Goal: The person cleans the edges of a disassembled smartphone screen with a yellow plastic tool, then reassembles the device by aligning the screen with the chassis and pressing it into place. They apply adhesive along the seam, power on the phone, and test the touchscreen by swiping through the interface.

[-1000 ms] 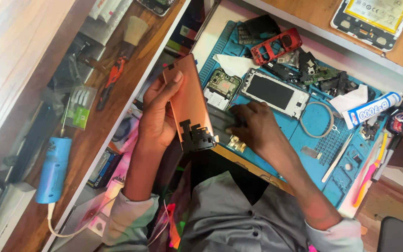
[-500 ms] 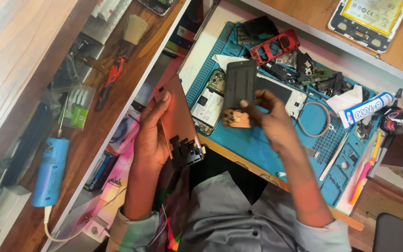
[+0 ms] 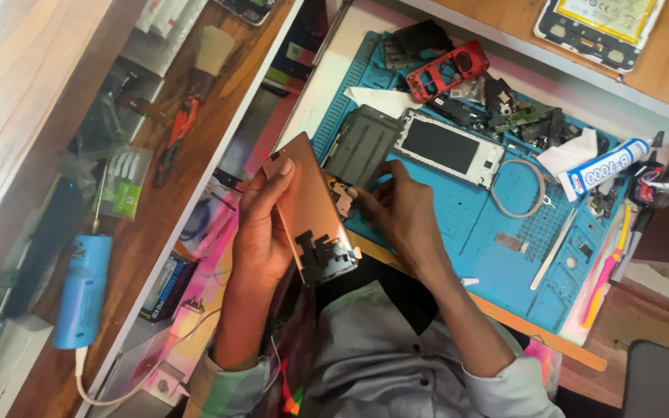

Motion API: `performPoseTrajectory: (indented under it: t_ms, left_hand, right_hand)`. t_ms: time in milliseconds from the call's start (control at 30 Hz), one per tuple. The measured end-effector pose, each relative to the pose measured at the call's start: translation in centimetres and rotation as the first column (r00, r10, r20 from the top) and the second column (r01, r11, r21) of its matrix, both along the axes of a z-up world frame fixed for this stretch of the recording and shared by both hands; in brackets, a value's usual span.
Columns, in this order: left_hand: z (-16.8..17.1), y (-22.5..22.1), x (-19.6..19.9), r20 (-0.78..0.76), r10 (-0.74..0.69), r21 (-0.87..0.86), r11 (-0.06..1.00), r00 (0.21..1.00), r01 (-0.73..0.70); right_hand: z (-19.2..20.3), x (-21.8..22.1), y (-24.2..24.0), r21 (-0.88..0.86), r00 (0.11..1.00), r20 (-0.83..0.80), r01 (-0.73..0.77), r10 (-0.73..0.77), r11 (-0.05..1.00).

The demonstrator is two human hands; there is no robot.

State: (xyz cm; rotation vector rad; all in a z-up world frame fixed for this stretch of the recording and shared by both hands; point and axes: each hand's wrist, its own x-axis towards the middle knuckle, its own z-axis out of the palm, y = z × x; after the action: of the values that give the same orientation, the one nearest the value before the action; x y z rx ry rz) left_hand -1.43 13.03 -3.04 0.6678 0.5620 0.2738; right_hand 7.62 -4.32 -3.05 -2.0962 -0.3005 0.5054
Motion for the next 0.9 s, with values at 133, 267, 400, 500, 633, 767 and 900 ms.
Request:
performPoseTrajectory:
  t_ms: [133, 267, 400, 500, 633, 767, 900]
  left_hand:
    - [0.5, -1.2, 0.7, 0.026, -0.085, -0.021, 0.996, 0.996, 0.086]
    - [1.1, -2.2, 2.1, -0.011, -0.125, -0.013, 0.992, 0.992, 0.125]
    - [2.0, -3.5, 3.4, 0.028, -0.155, -0.023, 0.988, 0.988, 0.156]
    - [2.7, -4.5, 3.9, 0.031, -0.142, 0.032, 0.99, 0.989, 0.141]
    - [3.0, -5.7, 4.9, 0.08, -0.183, 0.037, 0.983, 0.98, 0.18]
    - [2.2, -7.4, 6.5, 0.078, -0.231, -0.011, 0.973, 0.97, 0.232]
    - [0.9, -8.9, 7.3, 0.104, -0.268, -0.032, 0.962, 0.958, 0.272]
  right_hand:
    - [-0.4, 1.0, -0.4, -0.097, 0.984, 0.124, -0.117, 0.128, 0.988]
    - [-1.4, 0.8, -0.8, -0.045, 0.945, 0.283, -0.156, 0.162, 0.987]
    - [-1.3, 1.1, -2.5, -0.081, 0.976, 0.195, -0.078, 0.092, 0.994]
    - [0.3, 1.7, -7.2, -0.111, 0.945, 0.327, 0.054, -0.015, 0.992]
    - [2.1, 1.3, -14.6, -0.36, 0.842, 0.539, 0.196, 0.032, 0.912]
    - [1.4, 1.1, -17.9, -0.435, 0.882, 0.469, 0.197, 0.035, 0.878]
    - [0.3, 0.5, -18.4, -0.445, 0.845, 0.533, 0.231, 0.049, 0.865]
